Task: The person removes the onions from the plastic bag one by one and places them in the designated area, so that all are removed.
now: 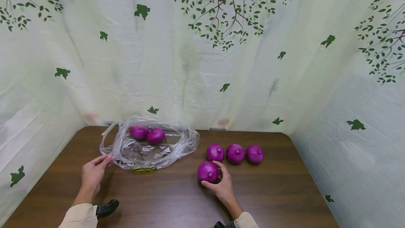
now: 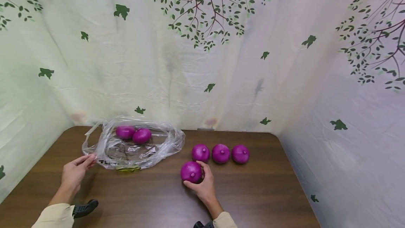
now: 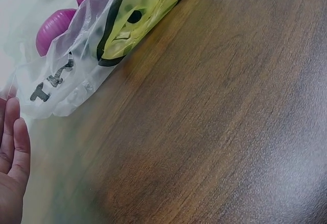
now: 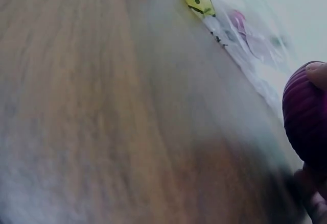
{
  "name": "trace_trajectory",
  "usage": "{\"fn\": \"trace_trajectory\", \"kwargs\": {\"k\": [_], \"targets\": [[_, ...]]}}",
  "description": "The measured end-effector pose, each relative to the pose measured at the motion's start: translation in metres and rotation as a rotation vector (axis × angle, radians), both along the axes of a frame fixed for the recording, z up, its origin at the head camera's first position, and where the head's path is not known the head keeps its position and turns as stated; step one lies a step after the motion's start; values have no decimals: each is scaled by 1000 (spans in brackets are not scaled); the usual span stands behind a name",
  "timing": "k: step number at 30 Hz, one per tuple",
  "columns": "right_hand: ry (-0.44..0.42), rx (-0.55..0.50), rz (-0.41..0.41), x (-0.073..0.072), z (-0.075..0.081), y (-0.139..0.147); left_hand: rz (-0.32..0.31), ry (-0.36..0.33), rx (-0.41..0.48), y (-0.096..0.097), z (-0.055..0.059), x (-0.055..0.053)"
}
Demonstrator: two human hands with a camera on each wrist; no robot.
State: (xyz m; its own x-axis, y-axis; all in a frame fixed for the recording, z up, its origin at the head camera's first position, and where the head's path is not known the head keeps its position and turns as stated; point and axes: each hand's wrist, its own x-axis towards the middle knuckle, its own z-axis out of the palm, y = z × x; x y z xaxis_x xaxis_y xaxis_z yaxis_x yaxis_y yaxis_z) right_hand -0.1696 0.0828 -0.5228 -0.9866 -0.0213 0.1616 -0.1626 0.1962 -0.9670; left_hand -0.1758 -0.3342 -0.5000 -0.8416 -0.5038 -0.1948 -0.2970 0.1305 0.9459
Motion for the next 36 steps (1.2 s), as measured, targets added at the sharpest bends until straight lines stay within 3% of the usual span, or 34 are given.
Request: {"fn": "trace_trajectory", "kwargs": {"k": [5,8,18,28,36], "targets": [[-1,28,-46,-9,-27,3,-1,9,5,1,-2,0],[13,40,-76,-9,-33,4,-10,-1,-1,1,-2,-1],[59,92,-126,-11,-34,5,-22,-57,-35,1,1,-3],[95,152,-150,-12,-36,7,-11,-46,-5,0,-2,-2],[42,141,-164,-13,-37,7,-25,-80,-22,0,0,-3]]}}
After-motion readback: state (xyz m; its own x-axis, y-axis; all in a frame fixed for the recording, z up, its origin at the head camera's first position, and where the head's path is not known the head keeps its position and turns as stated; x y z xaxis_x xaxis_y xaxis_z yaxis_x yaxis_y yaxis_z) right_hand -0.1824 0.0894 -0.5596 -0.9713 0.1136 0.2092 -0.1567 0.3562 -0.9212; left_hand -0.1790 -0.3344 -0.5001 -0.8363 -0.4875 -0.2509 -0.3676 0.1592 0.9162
